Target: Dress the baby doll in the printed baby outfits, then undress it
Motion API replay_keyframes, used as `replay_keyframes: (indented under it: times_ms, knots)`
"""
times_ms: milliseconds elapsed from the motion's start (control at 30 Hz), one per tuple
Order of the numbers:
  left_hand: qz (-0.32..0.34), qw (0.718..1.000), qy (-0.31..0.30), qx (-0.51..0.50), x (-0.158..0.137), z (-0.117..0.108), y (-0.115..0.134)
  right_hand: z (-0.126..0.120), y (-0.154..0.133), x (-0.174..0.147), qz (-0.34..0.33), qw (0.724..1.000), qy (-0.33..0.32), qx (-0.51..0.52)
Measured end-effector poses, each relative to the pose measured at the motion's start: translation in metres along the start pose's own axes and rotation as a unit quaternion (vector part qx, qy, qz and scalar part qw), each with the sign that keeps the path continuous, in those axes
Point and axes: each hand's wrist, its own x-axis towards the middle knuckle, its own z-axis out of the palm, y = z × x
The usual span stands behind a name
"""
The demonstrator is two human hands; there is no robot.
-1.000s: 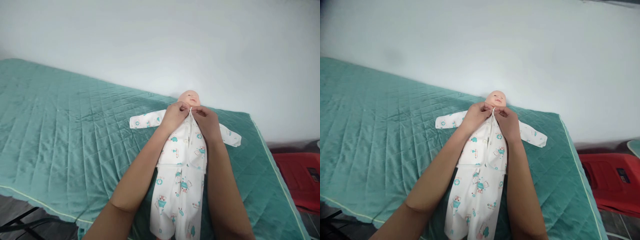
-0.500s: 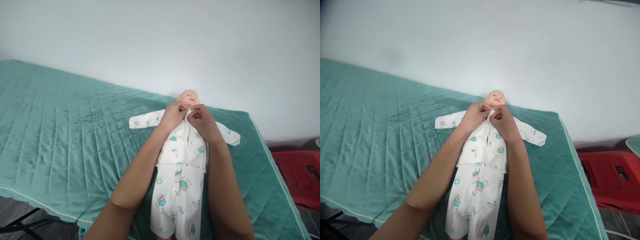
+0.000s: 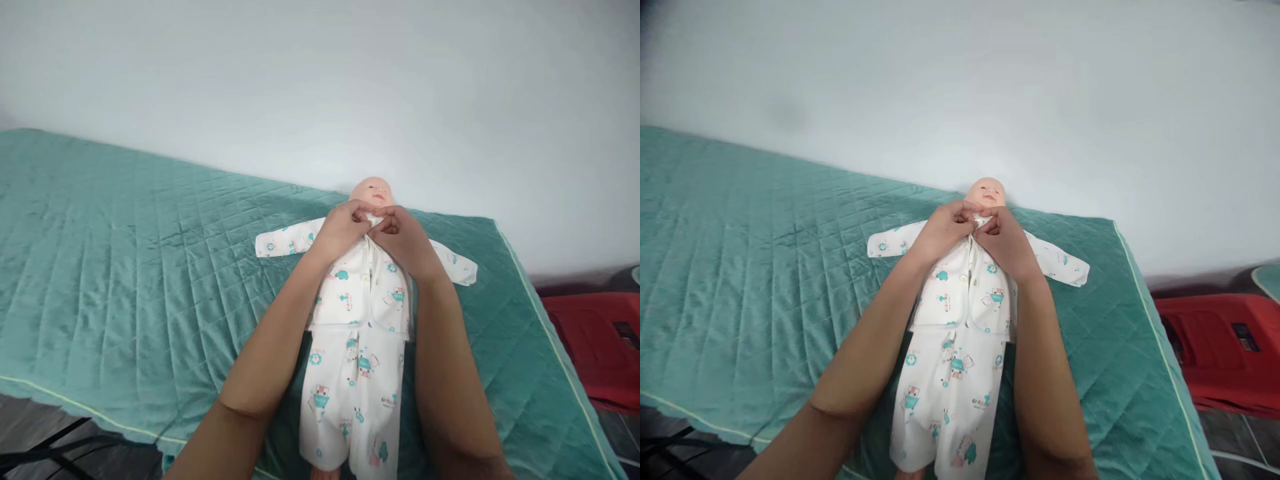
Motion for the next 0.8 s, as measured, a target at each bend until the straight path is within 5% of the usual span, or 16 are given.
replay_keyframes:
  times_ms: [367, 800]
  knots:
    - [0.065, 0.979, -0.023, 0.193, -0.007, -0.007, 0.011, -0.007, -0.015, -0.010, -0.019, 0.981, 0.000, -0.191]
    - [0.068, 0.973, -0.027, 0.220, -0.005, -0.008, 0.007, -0.006, 0.000, 0.000, -0.080, 0.981, 0.053, -0.171]
